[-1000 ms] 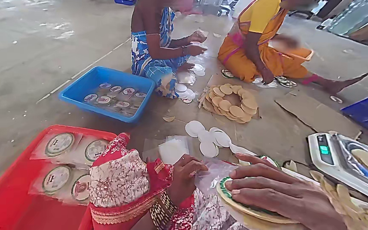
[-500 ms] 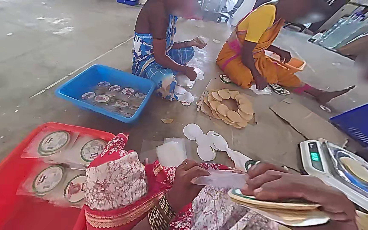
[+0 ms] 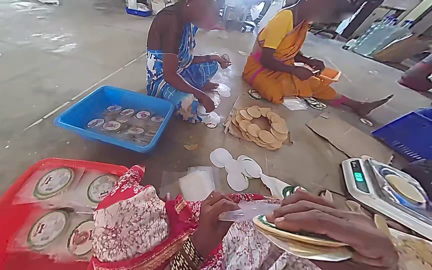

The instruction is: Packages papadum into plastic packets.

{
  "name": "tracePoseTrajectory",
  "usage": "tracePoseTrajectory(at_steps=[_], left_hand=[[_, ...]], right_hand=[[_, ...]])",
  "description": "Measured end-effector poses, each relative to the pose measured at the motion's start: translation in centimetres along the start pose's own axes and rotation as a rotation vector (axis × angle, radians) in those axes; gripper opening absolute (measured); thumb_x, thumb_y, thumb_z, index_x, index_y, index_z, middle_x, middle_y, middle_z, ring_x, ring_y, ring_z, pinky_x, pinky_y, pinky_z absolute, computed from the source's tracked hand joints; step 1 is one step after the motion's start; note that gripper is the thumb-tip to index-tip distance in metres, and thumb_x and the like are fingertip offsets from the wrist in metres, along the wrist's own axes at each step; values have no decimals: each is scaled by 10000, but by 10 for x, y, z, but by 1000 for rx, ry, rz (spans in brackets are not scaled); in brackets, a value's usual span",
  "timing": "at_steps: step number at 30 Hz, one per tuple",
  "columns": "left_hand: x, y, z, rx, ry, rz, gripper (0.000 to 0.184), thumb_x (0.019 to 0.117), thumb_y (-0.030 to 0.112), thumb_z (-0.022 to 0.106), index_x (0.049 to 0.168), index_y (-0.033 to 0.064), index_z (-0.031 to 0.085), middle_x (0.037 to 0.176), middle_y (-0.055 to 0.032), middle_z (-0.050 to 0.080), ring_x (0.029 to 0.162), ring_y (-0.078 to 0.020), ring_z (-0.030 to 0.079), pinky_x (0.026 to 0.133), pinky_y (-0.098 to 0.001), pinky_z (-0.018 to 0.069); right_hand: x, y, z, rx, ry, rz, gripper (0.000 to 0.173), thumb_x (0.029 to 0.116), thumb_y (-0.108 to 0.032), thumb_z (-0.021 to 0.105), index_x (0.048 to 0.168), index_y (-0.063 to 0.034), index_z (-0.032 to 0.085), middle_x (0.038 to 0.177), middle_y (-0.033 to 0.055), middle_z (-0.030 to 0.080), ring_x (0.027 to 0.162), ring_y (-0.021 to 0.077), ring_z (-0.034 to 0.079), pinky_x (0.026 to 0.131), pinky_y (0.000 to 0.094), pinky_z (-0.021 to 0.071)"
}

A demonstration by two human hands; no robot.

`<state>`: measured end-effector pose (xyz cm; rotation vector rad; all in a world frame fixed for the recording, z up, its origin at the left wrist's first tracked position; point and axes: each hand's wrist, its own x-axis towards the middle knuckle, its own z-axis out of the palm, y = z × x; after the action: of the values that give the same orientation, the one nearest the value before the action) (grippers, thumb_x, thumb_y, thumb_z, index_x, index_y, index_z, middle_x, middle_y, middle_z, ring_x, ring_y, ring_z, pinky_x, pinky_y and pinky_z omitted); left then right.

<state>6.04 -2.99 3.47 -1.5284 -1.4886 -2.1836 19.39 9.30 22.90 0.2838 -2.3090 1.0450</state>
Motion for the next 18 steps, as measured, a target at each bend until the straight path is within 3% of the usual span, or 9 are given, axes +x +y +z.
tracePoseTrajectory(at_steps=[3,5,8,10,12,14,15,18], left_hand=[[-2,0,2,-36,54,-85,125,974,232,692,996,109,698,962,2,694,977,-45,649,888,-200,545],[-1,1,2,-66,109,-149,105,949,205,719,999,113,712,981,27,706,972,-7,657,876,-181,556],[1,2,1,-90,134,-171,101,941,189,727,1015,122,714,1001,44,707,964,16,659,870,-172,564],[0,2,1,-105,108,-160,83,940,173,725,999,117,709,994,34,702,972,4,655,871,-171,559],[-1,1,2,-115,79,-145,74,936,158,725,995,117,709,978,19,691,968,-14,650,871,-174,552],[-2,0,1,-103,62,-140,79,936,172,728,988,114,715,975,12,696,966,-19,652,870,-178,551],[-2,-1,1,-90,54,-144,94,935,189,728,986,112,716,982,9,697,975,-19,650,875,-182,549],[-1,-4,-1,-38,22,-149,188,958,287,709,1078,145,732,1064,11,705,1051,-48,638,936,-216,533]], right_hand=[[-5,-7,-16,86,-51,43,146,933,-183,756,1075,-156,740,997,-49,755,988,59,698,924,238,566],[-12,-10,-25,144,-143,123,241,930,-172,758,1169,-154,726,1020,-45,757,979,46,693,907,221,564],[-25,-6,-17,96,-115,310,573,892,-165,786,1430,-164,588,986,-61,763,872,13,714,803,199,610],[-30,2,-6,63,-23,443,746,836,-185,818,1510,-134,502,938,-55,756,801,24,713,731,212,619],[-34,14,5,47,42,553,708,770,-193,822,1435,-139,587,993,-57,763,829,29,727,739,223,630],[-37,25,15,39,83,620,392,754,-219,817,1140,-177,762,965,-86,771,847,3,721,735,195,614],[-39,31,19,37,103,619,267,754,-234,812,1015,-185,781,910,-98,768,817,-14,714,712,175,603],[-44,41,23,37,126,591,178,770,-234,801,940,-182,781,857,-92,762,789,-19,709,691,171,599]])
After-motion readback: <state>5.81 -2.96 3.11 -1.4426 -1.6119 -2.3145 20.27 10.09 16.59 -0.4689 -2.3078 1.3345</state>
